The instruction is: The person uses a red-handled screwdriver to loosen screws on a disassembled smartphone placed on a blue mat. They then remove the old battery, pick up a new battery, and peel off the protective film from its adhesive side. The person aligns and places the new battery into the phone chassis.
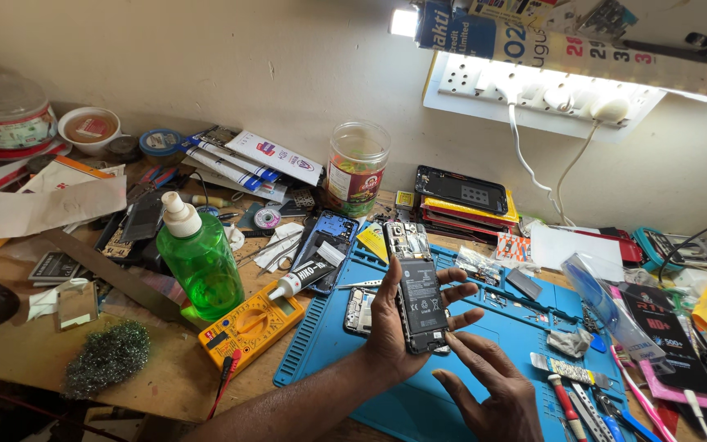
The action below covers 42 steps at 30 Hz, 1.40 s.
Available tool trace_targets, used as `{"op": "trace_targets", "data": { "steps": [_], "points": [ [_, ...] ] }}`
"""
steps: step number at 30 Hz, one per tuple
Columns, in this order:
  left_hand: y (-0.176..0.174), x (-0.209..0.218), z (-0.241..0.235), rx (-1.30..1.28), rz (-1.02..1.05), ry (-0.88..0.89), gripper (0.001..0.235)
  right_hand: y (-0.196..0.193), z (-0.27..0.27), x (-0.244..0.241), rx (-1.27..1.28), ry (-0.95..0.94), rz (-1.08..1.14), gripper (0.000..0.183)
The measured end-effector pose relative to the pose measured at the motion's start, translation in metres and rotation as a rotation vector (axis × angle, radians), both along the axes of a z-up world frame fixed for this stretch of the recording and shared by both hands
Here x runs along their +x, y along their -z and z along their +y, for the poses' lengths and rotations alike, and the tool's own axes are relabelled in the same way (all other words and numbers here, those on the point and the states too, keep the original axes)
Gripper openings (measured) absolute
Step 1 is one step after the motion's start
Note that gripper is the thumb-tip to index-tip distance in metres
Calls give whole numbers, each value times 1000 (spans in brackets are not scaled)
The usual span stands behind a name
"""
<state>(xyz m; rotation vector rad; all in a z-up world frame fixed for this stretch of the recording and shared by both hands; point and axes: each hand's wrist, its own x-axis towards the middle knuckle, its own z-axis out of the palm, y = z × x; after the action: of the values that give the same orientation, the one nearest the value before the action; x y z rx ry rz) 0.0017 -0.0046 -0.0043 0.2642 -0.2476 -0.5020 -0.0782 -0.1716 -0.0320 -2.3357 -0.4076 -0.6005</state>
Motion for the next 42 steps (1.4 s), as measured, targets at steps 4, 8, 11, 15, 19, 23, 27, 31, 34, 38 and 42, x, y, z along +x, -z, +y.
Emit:
{"op": "trace_targets", "data": {
  "steps": [4,8,11,15,19,23,27,31,34,38,42],
  "points": [
    [-3,-2,0,-74,-39,59,91,7,-7,10,-18,-41,-79,54],
    [-10,-8,0,-74,-66,86,93,-6,-26,22,4,-67,-113,45],
    [-15,-10,0,-70,-70,91,94,-27,-28,36,48,171,-169,36],
    [-12,-10,0,2,8,28,76,-53,-8,53,-31,100,-254,39],
    [-2,-5,-4,9,15,8,66,-70,14,59,-143,92,-286,36],
    [8,0,-5,41,37,24,66,-73,23,59,-203,116,-278,33],
    [13,1,-7,65,41,37,67,-70,24,59,-242,118,-303,36],
    [13,1,-8,86,64,43,68,-68,24,60,-287,125,-327,36],
    [13,0,-8,110,68,36,69,-69,23,59,-319,129,-321,36],
    [17,1,-8,153,77,55,71,-73,23,57,-342,135,-295,34],
    [22,4,-10,202,71,86,71,-78,23,58,-437,163,-248,34]
  ]
}}
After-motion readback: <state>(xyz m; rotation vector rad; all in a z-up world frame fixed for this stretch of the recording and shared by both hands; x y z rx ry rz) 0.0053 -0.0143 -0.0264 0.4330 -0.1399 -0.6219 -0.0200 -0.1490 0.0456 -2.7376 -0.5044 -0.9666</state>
